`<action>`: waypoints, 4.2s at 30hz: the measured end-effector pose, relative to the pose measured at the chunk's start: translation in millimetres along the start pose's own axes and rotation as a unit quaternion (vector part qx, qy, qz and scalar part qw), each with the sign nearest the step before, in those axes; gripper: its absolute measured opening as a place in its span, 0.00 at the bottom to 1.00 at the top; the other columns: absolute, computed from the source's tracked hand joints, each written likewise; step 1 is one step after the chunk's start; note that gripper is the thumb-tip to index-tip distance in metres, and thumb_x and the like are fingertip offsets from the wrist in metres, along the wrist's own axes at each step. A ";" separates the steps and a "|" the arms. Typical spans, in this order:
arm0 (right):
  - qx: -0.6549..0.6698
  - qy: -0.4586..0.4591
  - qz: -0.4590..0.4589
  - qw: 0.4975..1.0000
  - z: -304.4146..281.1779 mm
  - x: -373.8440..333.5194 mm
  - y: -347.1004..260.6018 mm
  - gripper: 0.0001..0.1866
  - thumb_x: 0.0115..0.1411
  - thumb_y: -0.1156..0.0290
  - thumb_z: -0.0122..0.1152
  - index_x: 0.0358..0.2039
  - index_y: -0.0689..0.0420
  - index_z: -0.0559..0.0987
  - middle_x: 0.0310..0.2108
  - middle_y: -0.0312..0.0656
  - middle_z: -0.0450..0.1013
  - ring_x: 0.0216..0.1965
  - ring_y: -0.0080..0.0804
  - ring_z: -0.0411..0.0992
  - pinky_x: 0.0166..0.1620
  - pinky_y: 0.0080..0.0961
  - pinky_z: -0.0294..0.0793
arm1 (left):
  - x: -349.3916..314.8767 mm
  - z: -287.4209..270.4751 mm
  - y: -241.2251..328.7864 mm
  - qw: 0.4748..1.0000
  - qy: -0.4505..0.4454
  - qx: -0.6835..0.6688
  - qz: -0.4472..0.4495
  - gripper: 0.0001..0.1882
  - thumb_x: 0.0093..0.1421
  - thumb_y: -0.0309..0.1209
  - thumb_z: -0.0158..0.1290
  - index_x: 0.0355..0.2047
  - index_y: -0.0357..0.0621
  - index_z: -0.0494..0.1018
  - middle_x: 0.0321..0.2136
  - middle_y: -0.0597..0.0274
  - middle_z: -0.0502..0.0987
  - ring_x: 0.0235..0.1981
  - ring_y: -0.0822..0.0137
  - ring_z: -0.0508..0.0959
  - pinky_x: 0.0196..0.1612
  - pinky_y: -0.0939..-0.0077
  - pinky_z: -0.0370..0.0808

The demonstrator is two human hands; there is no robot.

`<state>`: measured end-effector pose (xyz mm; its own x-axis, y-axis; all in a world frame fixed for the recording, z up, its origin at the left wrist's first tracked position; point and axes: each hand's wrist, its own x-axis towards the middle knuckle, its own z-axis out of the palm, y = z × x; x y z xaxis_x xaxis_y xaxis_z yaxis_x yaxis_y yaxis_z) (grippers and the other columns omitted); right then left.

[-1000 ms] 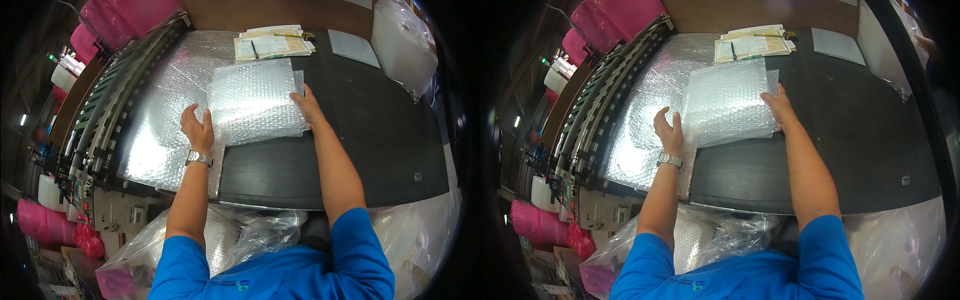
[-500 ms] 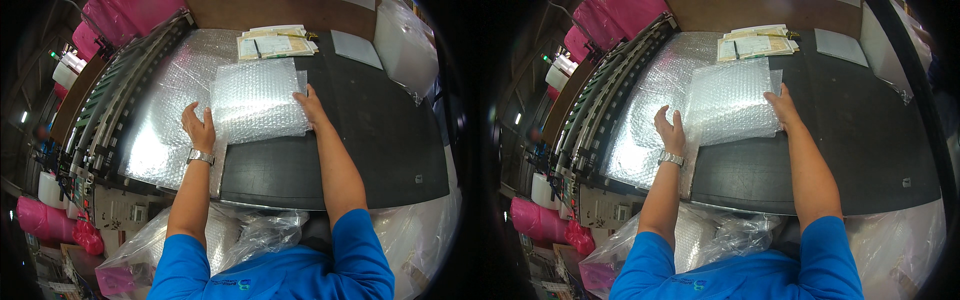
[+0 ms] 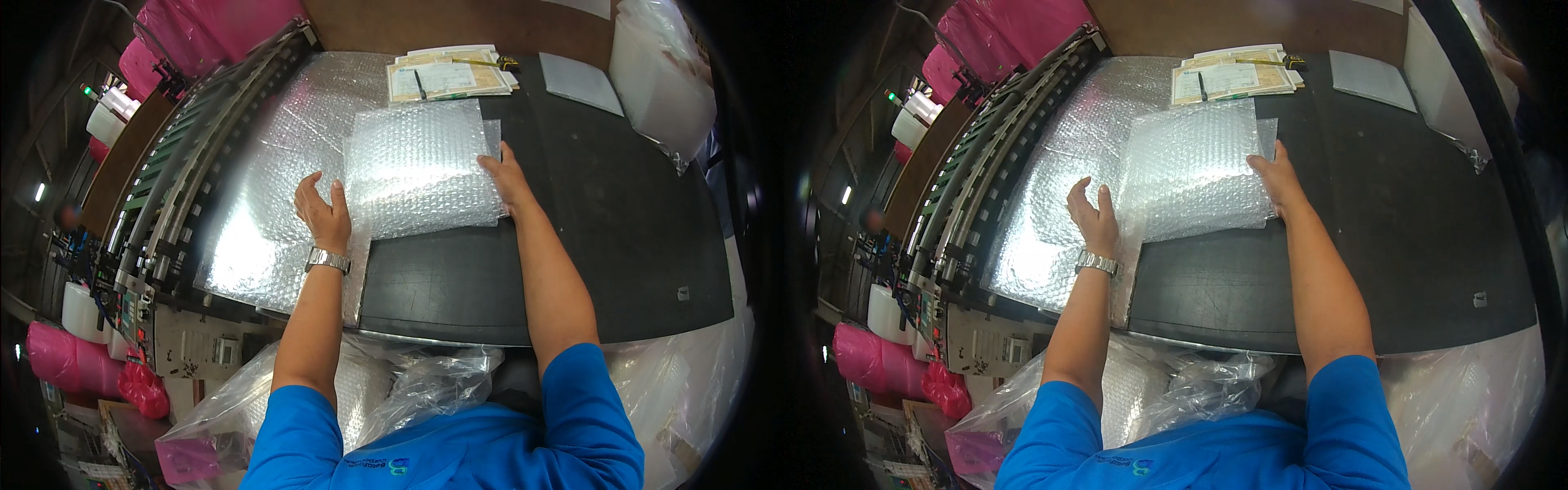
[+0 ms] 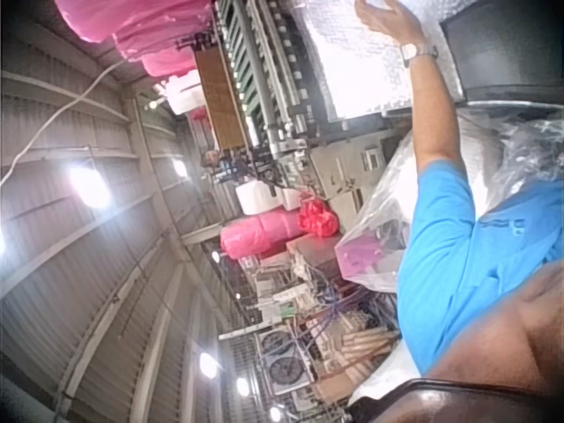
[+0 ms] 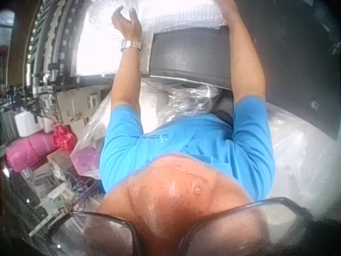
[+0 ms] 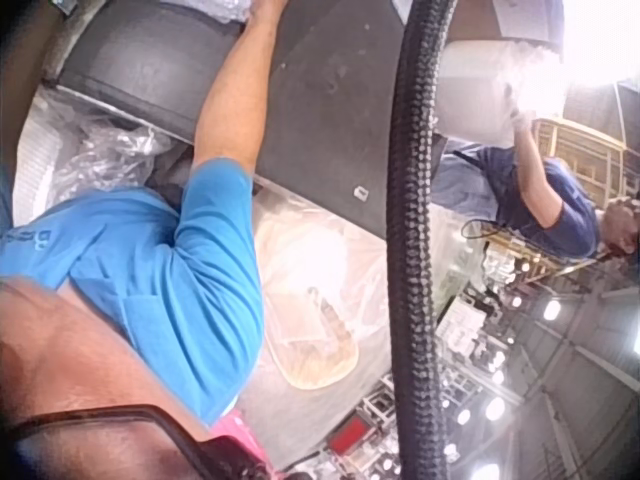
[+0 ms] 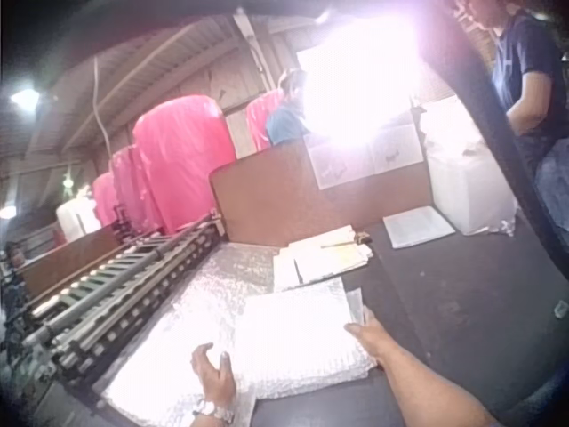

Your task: The person stacks sheets of bubble wrap on a table. They pick up sheets, align them, and place them in a pile, repeating the process throughout the video.

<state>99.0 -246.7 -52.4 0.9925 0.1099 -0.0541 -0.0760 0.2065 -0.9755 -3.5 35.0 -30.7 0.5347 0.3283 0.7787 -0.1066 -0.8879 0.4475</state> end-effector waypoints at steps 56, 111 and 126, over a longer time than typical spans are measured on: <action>0.035 0.004 0.008 0.999 9.0 -13.2 -15.0 0.51 0.44 0.72 0.66 0.60 0.66 0.40 0.53 0.59 0.56 0.49 0.42 0.65 0.45 0.31 0.70 | -1.0 -0.7 1.8 0.998 -0.059 -0.001 0.024 0.16 0.56 0.41 0.48 0.41 0.44 0.69 0.44 0.55 0.67 0.49 0.56 0.63 0.52 0.60 0.55; 0.035 0.003 0.014 0.999 7.7 -14.3 -19.1 0.51 0.44 0.73 0.65 0.60 0.65 0.40 0.53 0.60 0.56 0.49 0.43 0.64 0.46 0.31 0.69 | -5.4 -4.4 0.5 0.999 0.025 -0.031 0.025 0.19 0.53 0.35 0.50 0.42 0.38 0.64 0.39 0.51 0.65 0.45 0.55 0.61 0.50 0.59 0.55; 0.049 -0.016 -0.024 0.998 2.7 -16.9 -4.3 0.50 0.45 0.76 0.62 0.61 0.61 0.39 0.53 0.56 0.57 0.49 0.41 0.63 0.47 0.31 0.68 | -9.5 1.3 13.0 0.933 -0.317 0.102 0.133 0.27 0.54 0.51 0.46 0.52 0.56 0.65 0.55 0.53 0.60 0.55 0.56 0.62 0.54 0.52 0.52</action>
<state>82.3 -246.9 -46.7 0.9918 0.1279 0.0003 -0.0392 0.3066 -0.9510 -8.9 19.9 -32.9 0.9079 -0.1123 0.4038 -0.1794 -0.9748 0.1322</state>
